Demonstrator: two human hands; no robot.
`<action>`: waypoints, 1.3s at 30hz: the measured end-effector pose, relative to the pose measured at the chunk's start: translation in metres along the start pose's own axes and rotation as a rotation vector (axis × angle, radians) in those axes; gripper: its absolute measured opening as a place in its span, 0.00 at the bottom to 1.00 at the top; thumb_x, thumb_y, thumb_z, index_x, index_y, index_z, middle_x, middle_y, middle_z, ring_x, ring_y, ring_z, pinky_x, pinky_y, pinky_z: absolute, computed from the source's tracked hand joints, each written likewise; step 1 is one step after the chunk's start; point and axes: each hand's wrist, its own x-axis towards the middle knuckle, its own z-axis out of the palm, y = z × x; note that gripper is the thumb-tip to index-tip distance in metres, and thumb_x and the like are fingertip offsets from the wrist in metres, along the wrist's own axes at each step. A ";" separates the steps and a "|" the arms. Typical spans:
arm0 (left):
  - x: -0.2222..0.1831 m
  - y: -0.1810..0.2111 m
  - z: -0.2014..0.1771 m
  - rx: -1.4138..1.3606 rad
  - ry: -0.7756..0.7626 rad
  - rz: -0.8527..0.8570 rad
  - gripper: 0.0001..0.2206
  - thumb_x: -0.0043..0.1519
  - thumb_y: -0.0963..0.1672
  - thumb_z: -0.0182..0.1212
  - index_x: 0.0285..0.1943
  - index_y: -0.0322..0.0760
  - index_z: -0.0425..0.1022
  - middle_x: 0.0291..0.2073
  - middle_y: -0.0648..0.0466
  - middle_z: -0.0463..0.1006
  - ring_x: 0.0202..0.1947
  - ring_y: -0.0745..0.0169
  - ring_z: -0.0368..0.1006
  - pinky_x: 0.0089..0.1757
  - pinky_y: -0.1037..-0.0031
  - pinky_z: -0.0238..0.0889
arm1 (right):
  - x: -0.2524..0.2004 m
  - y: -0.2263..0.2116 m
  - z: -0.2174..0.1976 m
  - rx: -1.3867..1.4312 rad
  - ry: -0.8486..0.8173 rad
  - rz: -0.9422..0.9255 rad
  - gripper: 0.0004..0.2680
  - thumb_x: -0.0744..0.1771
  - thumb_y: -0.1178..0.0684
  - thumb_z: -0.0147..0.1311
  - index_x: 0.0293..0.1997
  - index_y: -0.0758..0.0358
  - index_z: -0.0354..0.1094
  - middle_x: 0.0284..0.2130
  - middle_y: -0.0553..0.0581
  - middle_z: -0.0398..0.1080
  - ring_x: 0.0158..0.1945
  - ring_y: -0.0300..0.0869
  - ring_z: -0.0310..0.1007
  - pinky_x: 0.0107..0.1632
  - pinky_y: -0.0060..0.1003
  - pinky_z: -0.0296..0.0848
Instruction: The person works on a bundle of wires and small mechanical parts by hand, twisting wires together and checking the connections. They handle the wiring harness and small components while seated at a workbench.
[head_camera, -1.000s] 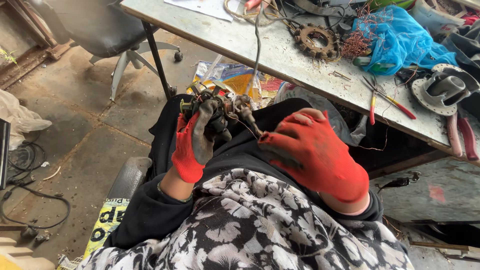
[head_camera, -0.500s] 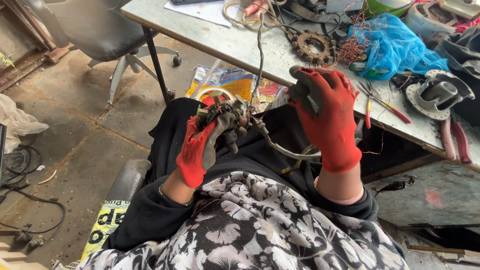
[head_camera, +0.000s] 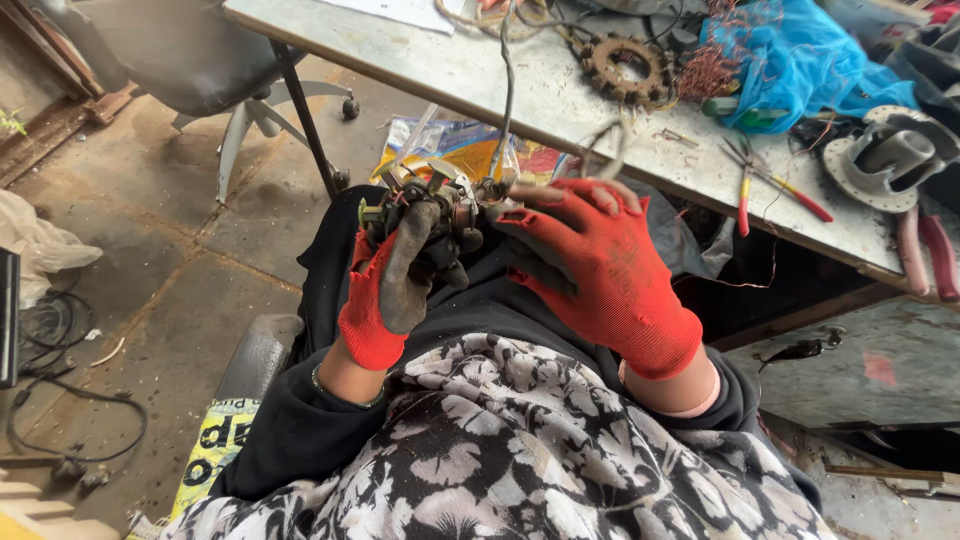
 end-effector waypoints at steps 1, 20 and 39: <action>0.002 0.006 0.003 -0.394 0.008 -0.328 0.17 0.73 0.46 0.49 0.63 0.28 0.71 0.51 0.47 0.79 0.50 0.55 0.79 0.40 0.66 0.73 | 0.000 0.000 0.001 0.004 0.004 0.004 0.19 0.60 0.50 0.67 0.57 0.51 0.72 0.60 0.52 0.68 0.63 0.54 0.64 0.60 0.54 0.60; 0.003 0.011 -0.006 -0.661 -0.104 -0.584 0.19 0.73 0.51 0.45 0.54 0.30 0.73 0.37 0.50 0.79 0.28 0.62 0.75 0.23 0.71 0.68 | 0.007 0.007 0.032 -0.027 0.088 0.029 0.23 0.61 0.48 0.70 0.64 0.48 0.68 0.70 0.54 0.57 0.68 0.58 0.59 0.67 0.56 0.56; 0.013 0.033 -0.006 -0.737 0.093 -0.771 0.12 0.67 0.47 0.58 0.46 0.32 0.75 0.28 0.48 0.78 0.19 0.59 0.75 0.16 0.74 0.60 | 0.010 0.012 0.037 0.045 0.074 -0.028 0.14 0.62 0.50 0.68 0.52 0.47 0.74 0.71 0.56 0.53 0.66 0.62 0.57 0.65 0.59 0.56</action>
